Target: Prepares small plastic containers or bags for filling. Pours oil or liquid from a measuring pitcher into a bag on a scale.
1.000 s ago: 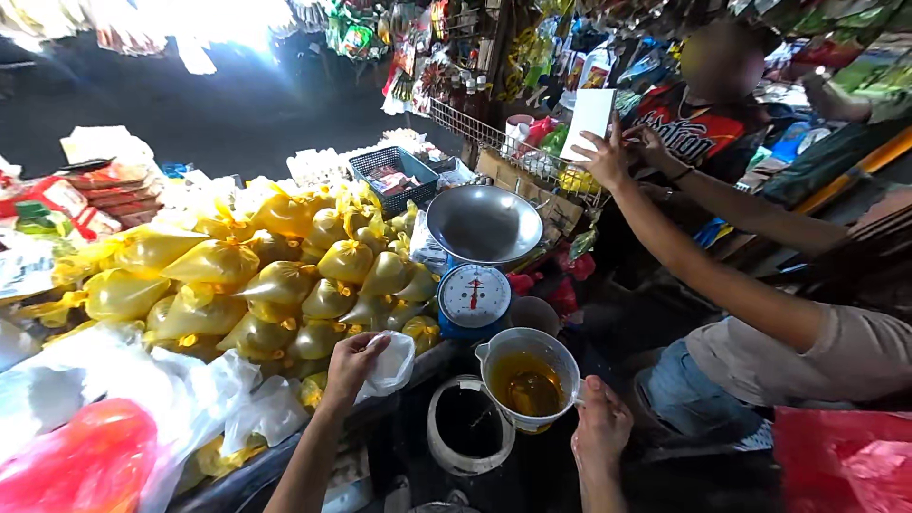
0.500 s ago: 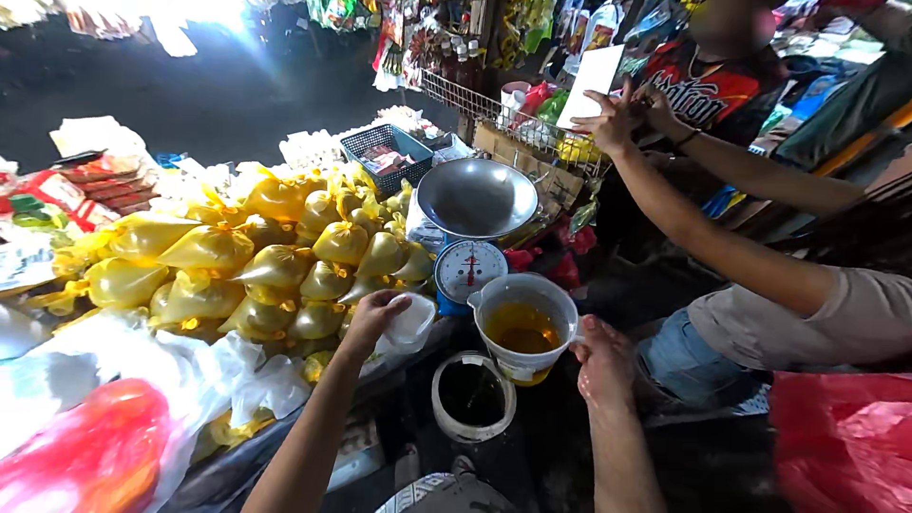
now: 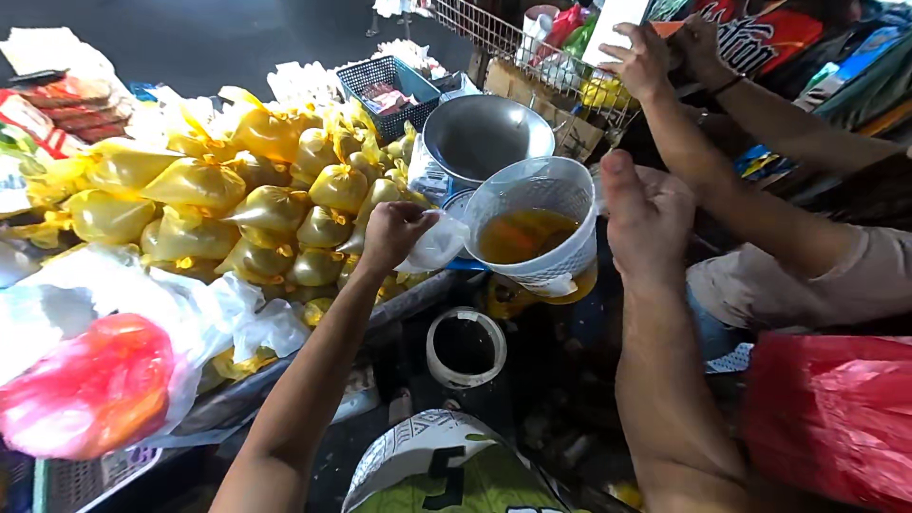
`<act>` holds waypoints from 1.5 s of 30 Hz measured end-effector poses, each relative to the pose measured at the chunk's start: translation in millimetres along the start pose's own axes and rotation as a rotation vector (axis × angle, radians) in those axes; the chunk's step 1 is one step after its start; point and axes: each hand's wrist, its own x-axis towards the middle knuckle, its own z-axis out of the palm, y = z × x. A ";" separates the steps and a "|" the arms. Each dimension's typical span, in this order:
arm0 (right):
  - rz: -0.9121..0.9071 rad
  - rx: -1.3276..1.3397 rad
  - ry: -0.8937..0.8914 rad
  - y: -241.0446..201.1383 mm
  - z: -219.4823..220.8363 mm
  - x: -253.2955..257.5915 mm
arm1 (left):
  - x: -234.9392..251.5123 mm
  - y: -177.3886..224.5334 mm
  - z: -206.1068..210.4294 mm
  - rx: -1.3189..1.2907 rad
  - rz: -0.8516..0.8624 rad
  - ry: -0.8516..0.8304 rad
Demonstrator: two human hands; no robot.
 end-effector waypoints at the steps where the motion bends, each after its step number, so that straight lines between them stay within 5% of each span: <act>1: -0.001 -0.069 -0.041 -3.9 1.4 3.3 | -0.7 2.4 -0.6 0.036 0.002 0.008; 11: -0.070 -0.354 -0.266 -40.1 11.3 31.4 | -6.6 11.5 -6.2 0.123 -0.003 0.046; 30: -0.181 -0.582 -0.341 -76.5 15.7 57.5 | -12.2 23.9 -16.9 0.164 -0.067 0.022; 40: -0.225 -0.617 -0.324 -77.6 18.8 58.9 | -10.9 24.7 -14.5 0.173 -0.089 0.038; 45: -0.139 -0.408 -0.302 -51.0 10.4 50.8 | -8.8 19.6 -11.4 0.128 -0.101 0.025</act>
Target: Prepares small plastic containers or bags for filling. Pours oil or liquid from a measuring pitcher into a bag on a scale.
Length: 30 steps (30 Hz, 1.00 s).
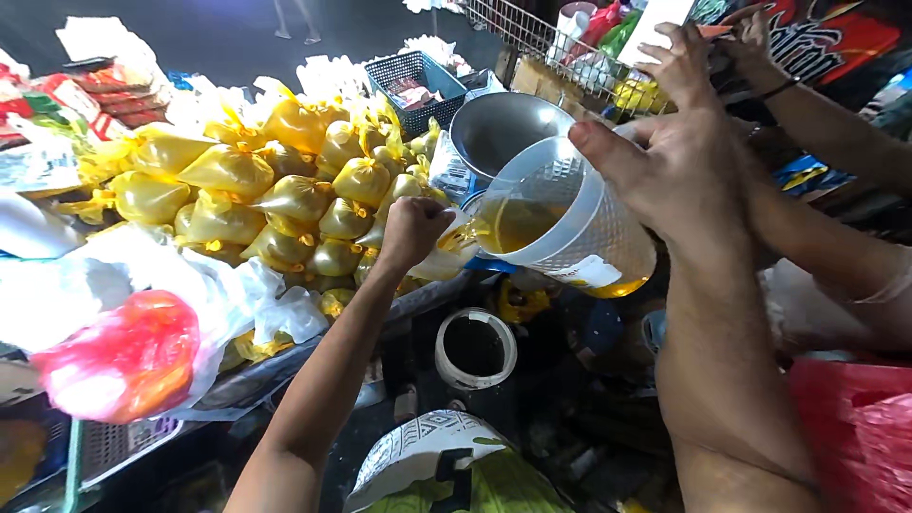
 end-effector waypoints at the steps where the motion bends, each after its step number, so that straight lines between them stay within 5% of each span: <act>1: 0.032 0.078 0.004 7.4 5.2 -5.2 | 0.7 -0.7 0.8 -0.014 -0.004 -0.004; 7: 0.225 0.442 0.092 40.4 42.3 -42.9 | 7.4 -2.7 11.0 -0.099 0.035 -0.020; 12: 0.230 0.585 0.306 34.1 29.5 -68.4 | 16.0 10.0 20.4 -0.100 0.115 -0.007; 20: 0.792 1.026 0.772 73.9 48.9 -135.2 | 86.5 115.0 -42.9 -0.096 0.339 0.069; 25: 0.823 0.831 0.767 74.2 74.5 -172.2 | 170.0 148.4 -21.0 -0.288 0.551 0.138; 30: 0.796 0.712 0.752 62.2 80.0 -184.8 | 183.7 114.1 24.6 -0.036 0.734 0.070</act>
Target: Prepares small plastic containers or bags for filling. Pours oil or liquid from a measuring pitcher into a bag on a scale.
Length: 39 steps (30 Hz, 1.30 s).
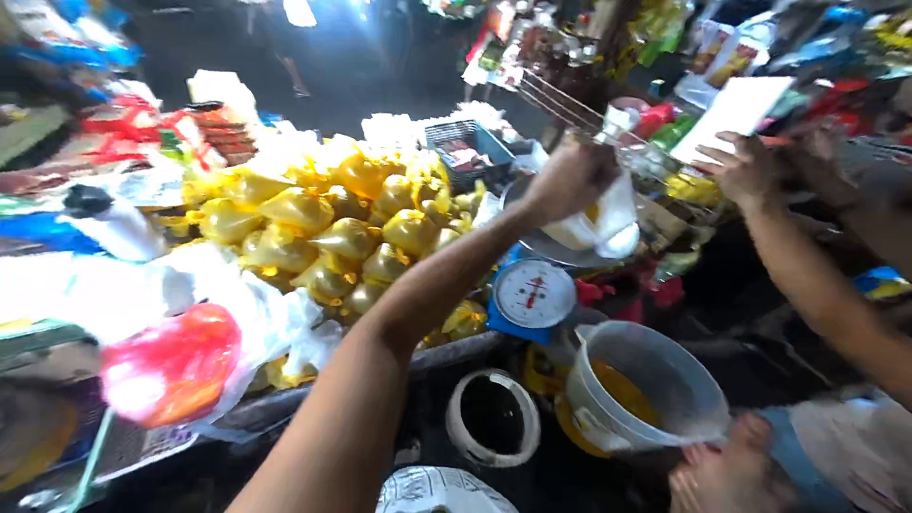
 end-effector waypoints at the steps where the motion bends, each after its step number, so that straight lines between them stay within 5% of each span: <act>1: 0.004 -0.016 -0.022 -0.9 -1.8 1.8 | -4.4 -7.1 9.0 0.021 -0.025 -0.039; 11: -0.089 0.113 -0.393 -58.5 -0.4 79.7 | -20.5 -53.7 40.7 -0.118 -0.421 -0.304; 14: -0.253 0.076 -0.554 -94.9 12.5 105.9 | -30.4 -56.8 36.5 -0.172 -0.355 -0.327; 19: -0.470 -0.207 -0.557 -159.7 53.9 111.6 | -54.4 -50.7 10.7 -0.177 -0.246 -0.258; 27: -0.592 -0.657 -0.584 -198.2 104.9 135.8 | -113.3 -20.1 -5.4 0.288 0.186 -0.140; 33: -0.552 -0.707 -0.622 -207.0 124.3 137.5 | -152.6 -4.7 -10.8 0.223 0.022 0.158; 39: -0.539 -0.754 -0.644 -210.2 136.4 136.4 | -193.4 0.5 1.9 0.269 -0.125 0.011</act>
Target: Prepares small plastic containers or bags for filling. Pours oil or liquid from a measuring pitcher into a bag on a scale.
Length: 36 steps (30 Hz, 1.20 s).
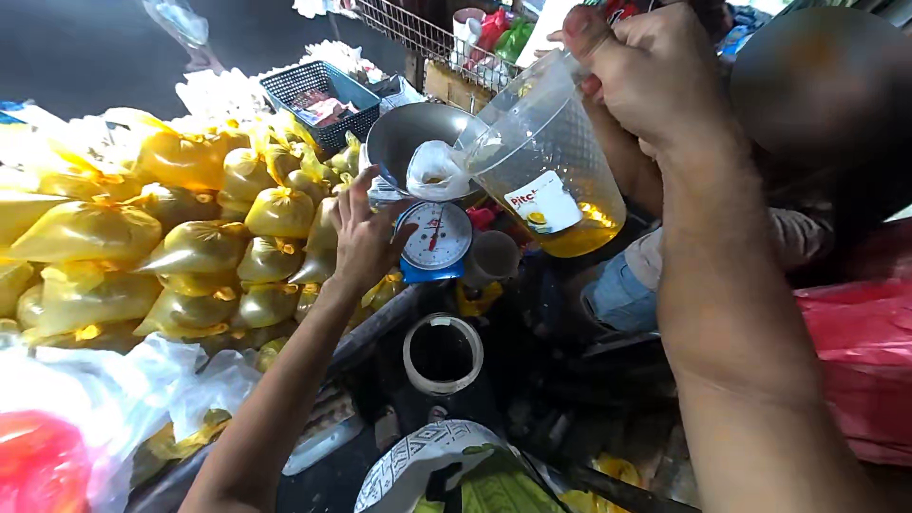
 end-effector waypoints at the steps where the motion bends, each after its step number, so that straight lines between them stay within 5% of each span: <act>1: -0.002 -0.006 -0.003 -1.1 1.1 1.8 | 0.8 0.7 4.1 0.005 -0.017 -0.027; 17: -0.059 0.052 -0.047 -7.8 4.8 21.8 | 14.0 8.1 23.0 0.017 -0.120 -0.030; 36: -0.022 0.053 -0.023 -4.2 4.7 16.1 | 6.8 5.7 28.5 -0.024 -0.040 -0.098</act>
